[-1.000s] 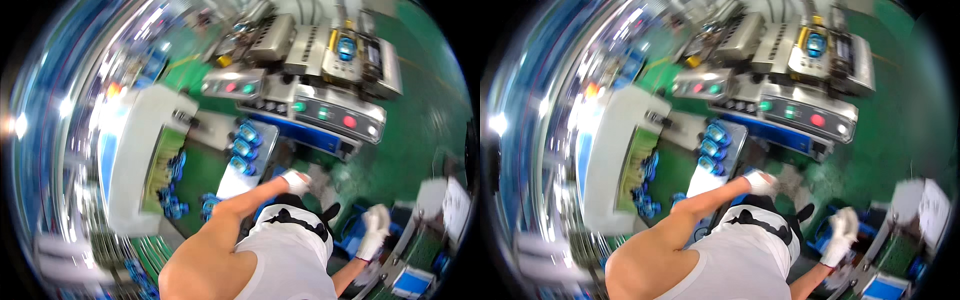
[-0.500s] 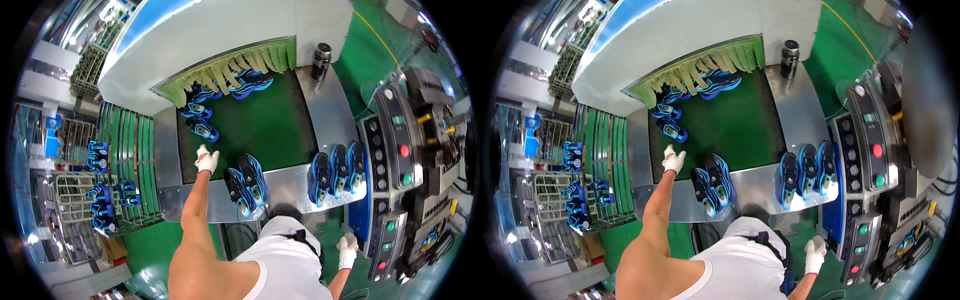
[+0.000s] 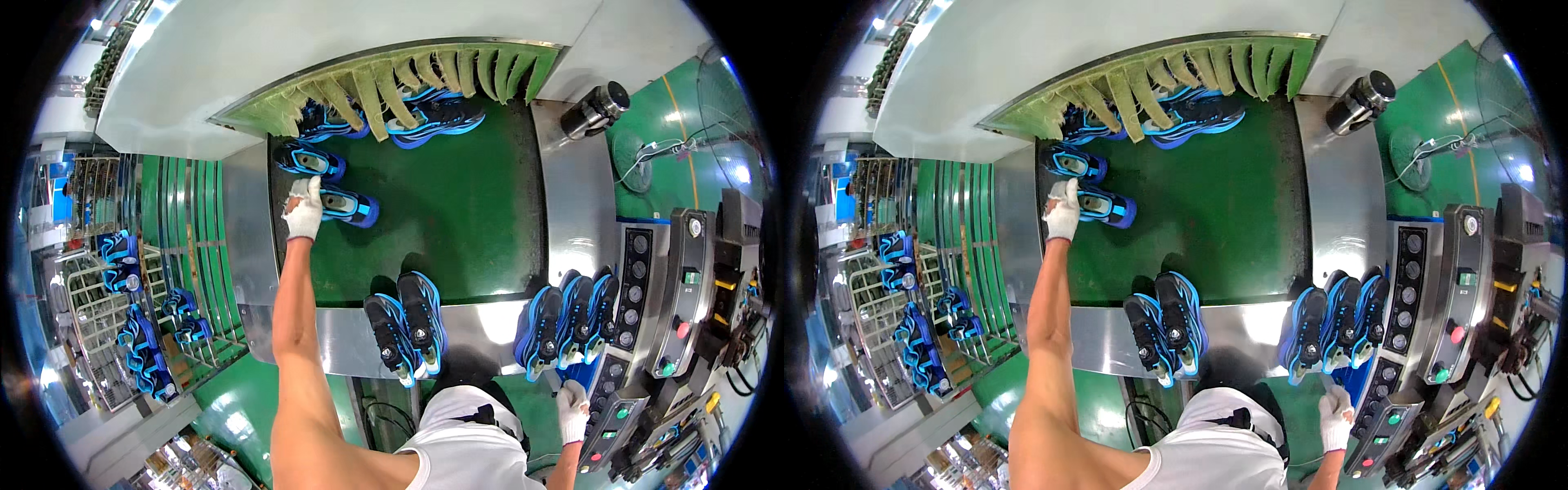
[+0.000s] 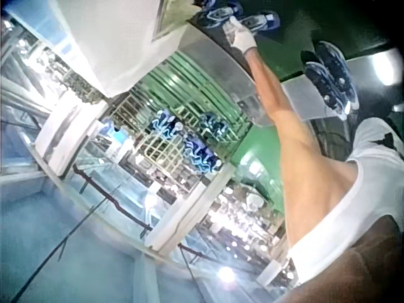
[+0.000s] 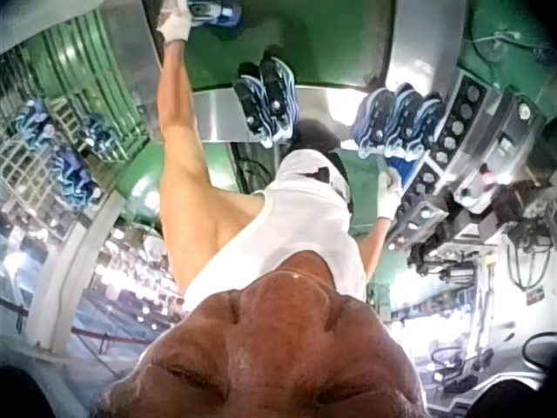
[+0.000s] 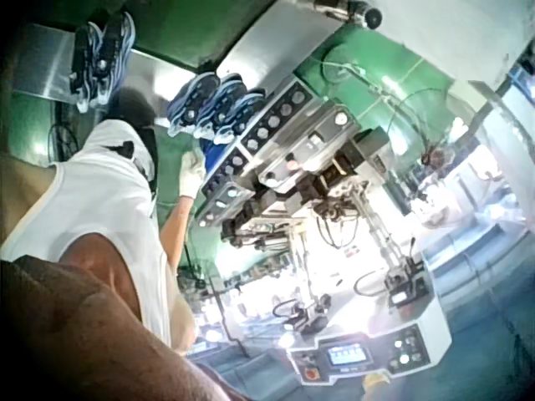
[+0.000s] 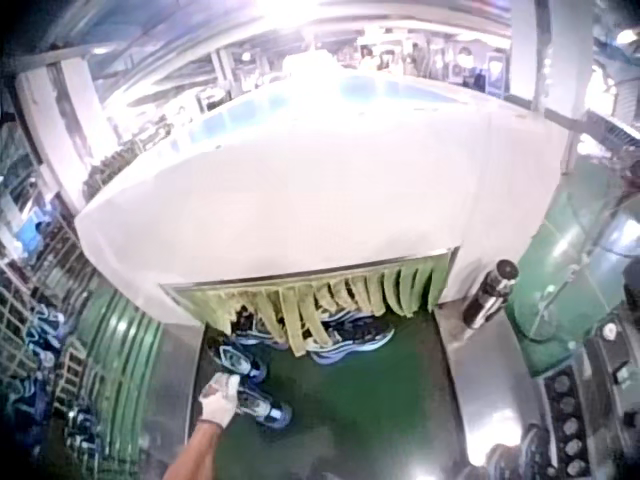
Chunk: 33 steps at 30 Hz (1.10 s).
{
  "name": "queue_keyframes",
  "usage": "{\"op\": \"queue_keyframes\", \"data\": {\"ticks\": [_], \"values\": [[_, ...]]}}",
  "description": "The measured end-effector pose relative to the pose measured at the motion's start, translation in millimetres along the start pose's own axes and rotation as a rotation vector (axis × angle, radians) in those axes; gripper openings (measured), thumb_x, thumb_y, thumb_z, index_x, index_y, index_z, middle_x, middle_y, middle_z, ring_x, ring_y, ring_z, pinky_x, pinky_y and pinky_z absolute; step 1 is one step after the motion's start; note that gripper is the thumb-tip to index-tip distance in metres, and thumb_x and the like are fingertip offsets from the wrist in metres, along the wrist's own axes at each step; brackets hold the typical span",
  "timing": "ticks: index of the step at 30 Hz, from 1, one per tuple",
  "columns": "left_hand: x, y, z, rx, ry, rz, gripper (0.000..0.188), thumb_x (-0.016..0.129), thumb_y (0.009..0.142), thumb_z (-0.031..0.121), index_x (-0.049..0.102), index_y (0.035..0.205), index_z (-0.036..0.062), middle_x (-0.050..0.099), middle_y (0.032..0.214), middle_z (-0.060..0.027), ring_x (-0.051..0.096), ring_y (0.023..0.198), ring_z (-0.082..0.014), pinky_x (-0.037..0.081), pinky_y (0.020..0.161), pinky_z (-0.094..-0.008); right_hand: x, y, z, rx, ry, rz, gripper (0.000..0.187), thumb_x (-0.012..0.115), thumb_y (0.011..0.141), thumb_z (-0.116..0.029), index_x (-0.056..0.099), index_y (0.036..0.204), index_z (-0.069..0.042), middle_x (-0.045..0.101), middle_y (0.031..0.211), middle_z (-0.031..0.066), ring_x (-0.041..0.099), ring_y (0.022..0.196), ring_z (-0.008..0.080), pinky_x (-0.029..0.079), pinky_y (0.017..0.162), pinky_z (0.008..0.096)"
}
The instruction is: The person places blue shoes into a shaping machine and سپس transfers them to a conveyor belt.
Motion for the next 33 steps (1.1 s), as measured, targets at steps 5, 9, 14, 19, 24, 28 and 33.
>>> {"op": "queue_keyframes", "data": {"ticks": [5,9,14,19,24,28,33], "values": [[-59,-29,135,-0.180,-0.604,-0.198,0.048,0.041,0.108,0.033,0.069,0.087,0.0000,0.071,0.082,-0.0157,0.066,0.076,-0.0282,0.052,0.073,-0.0424,-23,-5,-86,0.024,0.463,-0.022,0.037,0.066,0.093,-0.004,0.060,0.129,0.001,0.070,0.121,0.0166,0.068,0.117,0.0247,0.053,0.098,0.0343],[-85,-67,257,-0.264,-1.023,-0.462,0.045,0.044,0.108,0.032,0.069,0.087,0.0014,0.070,0.081,-0.0076,0.062,0.072,-0.0140,0.049,0.067,-0.0320,-48,-28,-134,-0.097,0.924,-0.143,0.041,0.066,0.094,-0.002,0.057,0.133,0.006,0.065,0.131,0.0182,0.064,0.123,0.0267,0.050,0.107,0.0377],[-105,-126,429,0.251,-0.925,-0.702,0.039,0.046,0.107,0.028,0.069,0.087,0.0034,0.070,0.085,-0.0055,0.059,0.073,-0.0137,0.048,0.068,-0.0320,-101,-68,-121,-0.302,1.151,-0.019,0.051,0.070,0.093,-0.008,0.053,0.140,0.006,0.060,0.139,0.0212,0.058,0.131,0.0275,0.044,0.113,0.0405],[-180,-246,633,1.232,-0.771,-0.548,0.017,0.061,0.098,0.016,0.070,0.087,0.0064,0.065,0.080,-0.0115,0.066,0.073,-0.0314,0.051,0.065,-0.0403,-166,-97,-29,-0.201,0.653,0.172,0.065,0.079,0.082,-0.033,0.057,0.133,0.001,0.064,0.129,0.0239,0.065,0.115,0.0332,0.050,0.100,0.0363],[-236,-389,761,1.905,-0.720,-0.489,0.021,0.074,0.086,0.032,0.074,0.090,0.0108,0.069,0.080,-0.0087,0.067,0.070,-0.0293,0.052,0.060,-0.0390,-145,-108,93,-0.343,0.483,0.854,0.046,0.075,0.081,-0.029,0.065,0.119,-0.004,0.066,0.115,0.0188,0.065,0.106,0.0346,0.053,0.092,0.0411],[-271,-477,859,1.929,-1.039,-0.795,0.045,0.079,0.083,0.019,0.066,0.123,0.0021,0.068,0.113,-0.0180,0.071,0.091,-0.0295,0.057,0.079,-0.0375,-181,-213,182,0.222,1.123,0.663,0.053,0.080,0.080,-0.027,0.065,0.119,0.006,0.073,0.103,0.0152,0.069,0.096,0.0177,0.054,0.088,0.0348],[-198,-585,997,1.605,-1.038,-0.837,0.057,0.071,0.092,0.032,0.056,0.135,-0.0018,0.062,0.130,-0.0248,0.063,0.117,-0.0368,0.050,0.100,-0.0421,-104,-279,258,0.118,1.987,1.107,0.062,0.076,0.076,-0.002,0.056,0.134,0.004,0.065,0.121,0.0084,0.063,0.104,0.0168,0.053,0.093,0.0336]]}}
Point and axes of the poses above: each hand's wrist, its own y-axis towards the middle knuckle, its own x-axis out of the palm, z = x × y, the point moved 2 cm from there along y, towards the middle knuckle
